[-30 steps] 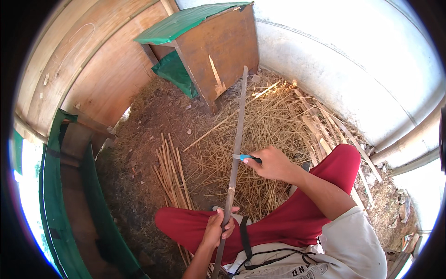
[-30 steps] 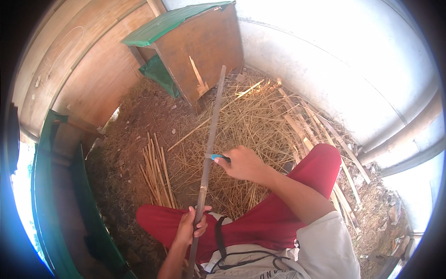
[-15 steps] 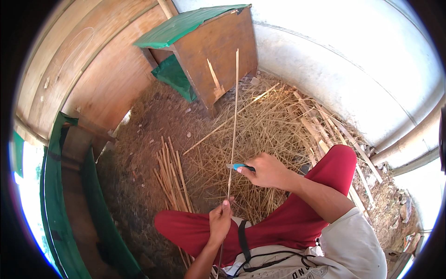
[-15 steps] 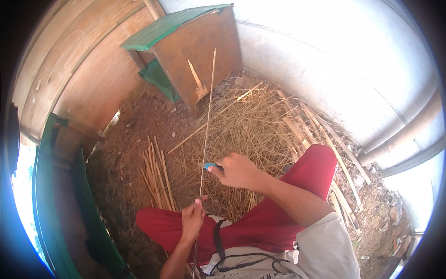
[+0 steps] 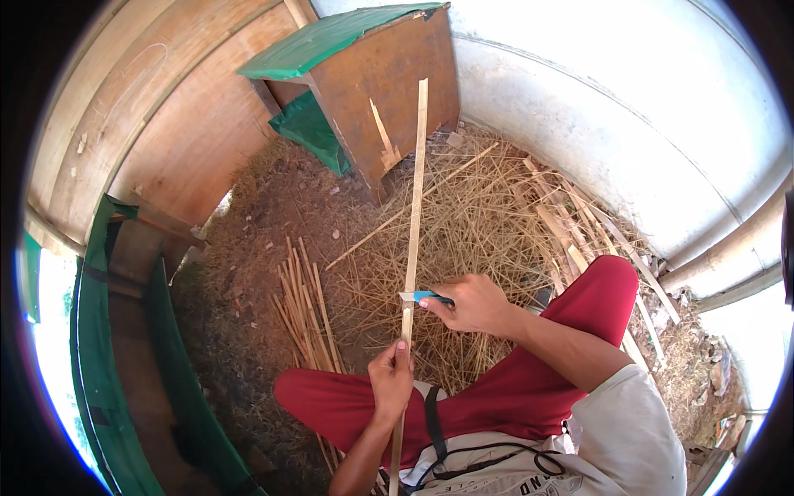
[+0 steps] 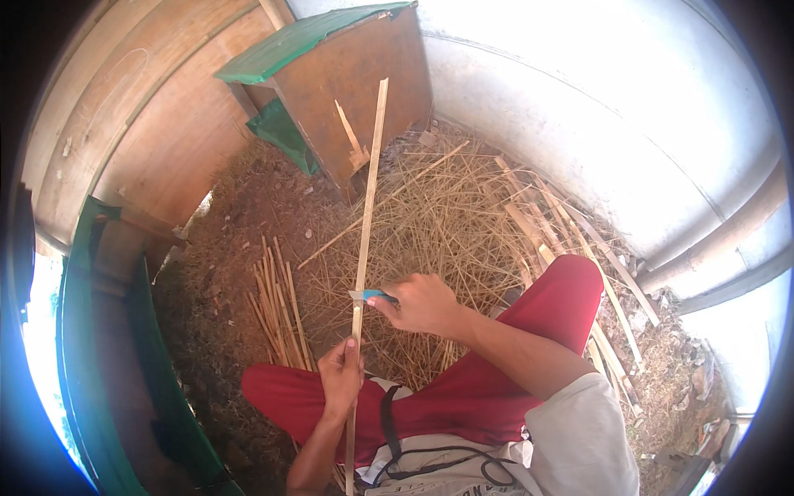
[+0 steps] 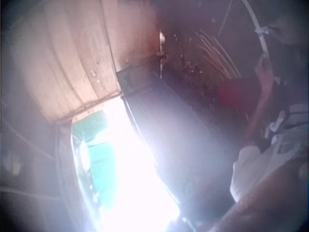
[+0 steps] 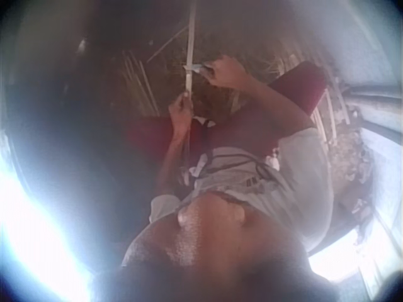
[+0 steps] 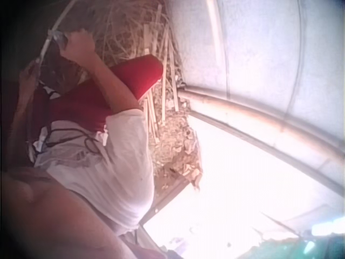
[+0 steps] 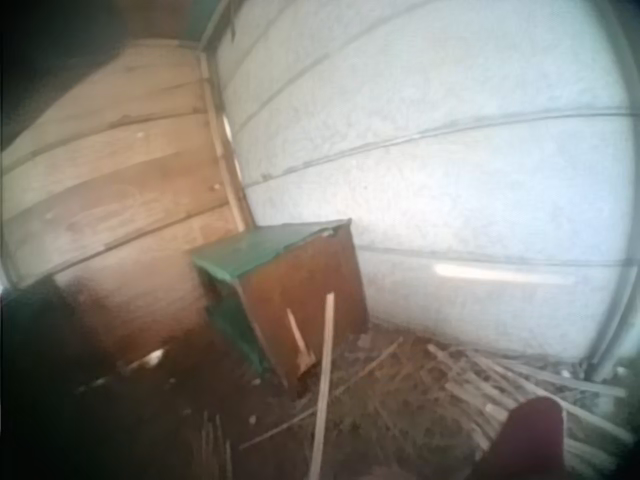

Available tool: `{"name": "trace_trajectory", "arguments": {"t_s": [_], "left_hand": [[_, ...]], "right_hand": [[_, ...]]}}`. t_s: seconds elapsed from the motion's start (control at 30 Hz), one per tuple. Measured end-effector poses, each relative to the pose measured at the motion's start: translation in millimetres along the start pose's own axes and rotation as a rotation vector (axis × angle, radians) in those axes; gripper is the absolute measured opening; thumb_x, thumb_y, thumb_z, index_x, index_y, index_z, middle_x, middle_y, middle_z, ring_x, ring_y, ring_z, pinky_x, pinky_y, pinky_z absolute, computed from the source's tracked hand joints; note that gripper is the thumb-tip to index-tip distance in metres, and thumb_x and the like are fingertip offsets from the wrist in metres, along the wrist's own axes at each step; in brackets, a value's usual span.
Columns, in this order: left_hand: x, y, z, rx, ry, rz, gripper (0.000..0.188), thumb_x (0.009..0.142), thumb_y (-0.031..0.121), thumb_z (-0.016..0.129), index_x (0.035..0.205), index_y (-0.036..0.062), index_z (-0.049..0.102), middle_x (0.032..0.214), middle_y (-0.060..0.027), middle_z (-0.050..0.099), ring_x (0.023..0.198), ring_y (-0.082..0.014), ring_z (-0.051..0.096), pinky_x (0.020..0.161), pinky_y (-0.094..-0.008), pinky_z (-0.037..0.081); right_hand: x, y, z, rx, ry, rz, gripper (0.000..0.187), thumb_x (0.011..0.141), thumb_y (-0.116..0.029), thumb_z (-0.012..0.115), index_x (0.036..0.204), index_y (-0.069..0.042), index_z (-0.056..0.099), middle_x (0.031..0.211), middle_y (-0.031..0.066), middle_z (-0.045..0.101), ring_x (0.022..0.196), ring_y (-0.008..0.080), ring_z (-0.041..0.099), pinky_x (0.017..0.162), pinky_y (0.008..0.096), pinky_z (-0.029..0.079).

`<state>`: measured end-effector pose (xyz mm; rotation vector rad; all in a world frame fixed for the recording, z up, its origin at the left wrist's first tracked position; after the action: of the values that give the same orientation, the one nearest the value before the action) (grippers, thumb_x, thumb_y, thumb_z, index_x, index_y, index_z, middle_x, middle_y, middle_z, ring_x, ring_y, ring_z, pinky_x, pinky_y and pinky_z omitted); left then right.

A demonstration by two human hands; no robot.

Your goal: The person sits on the ground and uses a knife to shave thin strips from bamboo rods. They repeatedly hold the rod, scrape along its length, and set the finished strips aside on the floor.

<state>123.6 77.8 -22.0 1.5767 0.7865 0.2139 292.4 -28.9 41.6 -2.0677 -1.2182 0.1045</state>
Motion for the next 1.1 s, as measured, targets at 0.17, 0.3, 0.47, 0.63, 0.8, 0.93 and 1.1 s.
{"name": "trace_trajectory", "arguments": {"t_s": [0.17, 0.3, 0.47, 0.63, 0.8, 0.93, 1.1], "left_hand": [[-7.2, -8.2, 1.7, -0.074, -0.085, -0.12, 0.031, 0.107, 0.025, 0.049, 0.103, -0.001, 0.067, 0.061, 0.0046, 0.047, 0.047, -0.0024, 0.039, 0.042, -0.021, 0.031], [-12.9, -12.8, 0.8, -0.123, -0.105, -0.212, 0.032, 0.107, 0.026, 0.048, 0.103, -0.0003, 0.066, 0.06, 0.0041, 0.047, 0.043, -0.003, 0.038, 0.038, -0.0209, 0.03], [-17.8, -24.3, -1.6, -0.134, -0.111, -0.245, 0.032, 0.108, 0.026, 0.048, 0.102, -0.0015, 0.064, 0.06, 0.0029, 0.047, 0.042, -0.0033, 0.038, 0.037, -0.021, 0.029], [-20.7, -22.4, -4.3, -0.21, -0.109, -0.279, 0.03, 0.108, 0.024, 0.046, 0.1, -0.0019, 0.061, 0.059, 0.0025, 0.044, 0.04, -0.0042, 0.036, 0.036, -0.0218, 0.028], [-23.8, -26.3, -11.8, -0.207, -0.089, -0.298, 0.031, 0.108, 0.024, 0.047, 0.099, -0.0015, 0.06, 0.058, 0.0027, 0.044, 0.04, -0.0041, 0.036, 0.036, -0.0218, 0.028], [-23.8, -28.9, -15.4, -0.185, -0.106, -0.294, 0.031, 0.108, 0.024, 0.046, 0.099, -0.0018, 0.06, 0.059, 0.0022, 0.044, 0.04, -0.0045, 0.036, 0.036, -0.0217, 0.028], [-25.6, -32.4, -15.1, -0.161, -0.092, -0.319, 0.031, 0.108, 0.024, 0.045, 0.099, -0.0023, 0.059, 0.06, 0.0016, 0.044, 0.04, -0.0049, 0.037, 0.036, -0.0218, 0.029]], "right_hand": [[-1.1, -2.4, -0.8, -0.063, 0.06, -0.037, 0.038, 0.094, -0.041, 0.064, 0.101, -0.006, 0.077, 0.071, 0.0135, 0.07, 0.054, 0.0308, 0.066, 0.048, 0.0396, 0.052], [1.1, 2.2, 6.3, -0.083, 0.028, -0.026, 0.041, 0.094, -0.043, 0.063, 0.102, -0.006, 0.077, 0.072, 0.0138, 0.071, 0.053, 0.03, 0.066, 0.047, 0.0393, 0.052], [7.1, 16.0, 17.6, -0.141, -0.057, 0.021, 0.042, 0.095, -0.044, 0.061, 0.101, -0.006, 0.077, 0.069, 0.0144, 0.07, 0.051, 0.0285, 0.065, 0.046, 0.0384, 0.051], [12.5, 14.9, 26.5, -0.085, -0.072, 0.042, 0.04, 0.095, -0.044, 0.061, 0.1, -0.008, 0.078, 0.068, 0.0139, 0.07, 0.052, 0.0285, 0.065, 0.046, 0.0385, 0.05], [14.6, 16.2, 34.5, -0.052, -0.062, 0.036, 0.039, 0.096, -0.042, 0.059, 0.089, -0.008, 0.077, 0.06, 0.0117, 0.066, 0.053, 0.0315, 0.065, 0.052, 0.0426, 0.052], [14.3, 21.8, 46.5, -0.095, -0.142, 0.068, 0.041, 0.094, -0.047, 0.059, 0.096, -0.01, 0.077, 0.071, 0.0106, 0.07, 0.056, 0.0312, 0.066, 0.05, 0.0433, 0.052], [13.7, 25.5, 49.2, -0.072, -0.152, 0.108, 0.045, 0.096, -0.047, 0.057, 0.085, -0.008, 0.076, 0.062, 0.0132, 0.066, 0.058, 0.0335, 0.066, 0.055, 0.0441, 0.053]]}}
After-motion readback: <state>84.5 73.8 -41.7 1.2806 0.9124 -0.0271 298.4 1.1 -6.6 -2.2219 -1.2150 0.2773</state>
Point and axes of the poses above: each hand's wrist, its own x-axis towards the middle knuckle, its own z-axis out of the palm, y = z × x, the point moved 10 cm from there along x, towards the middle knuckle
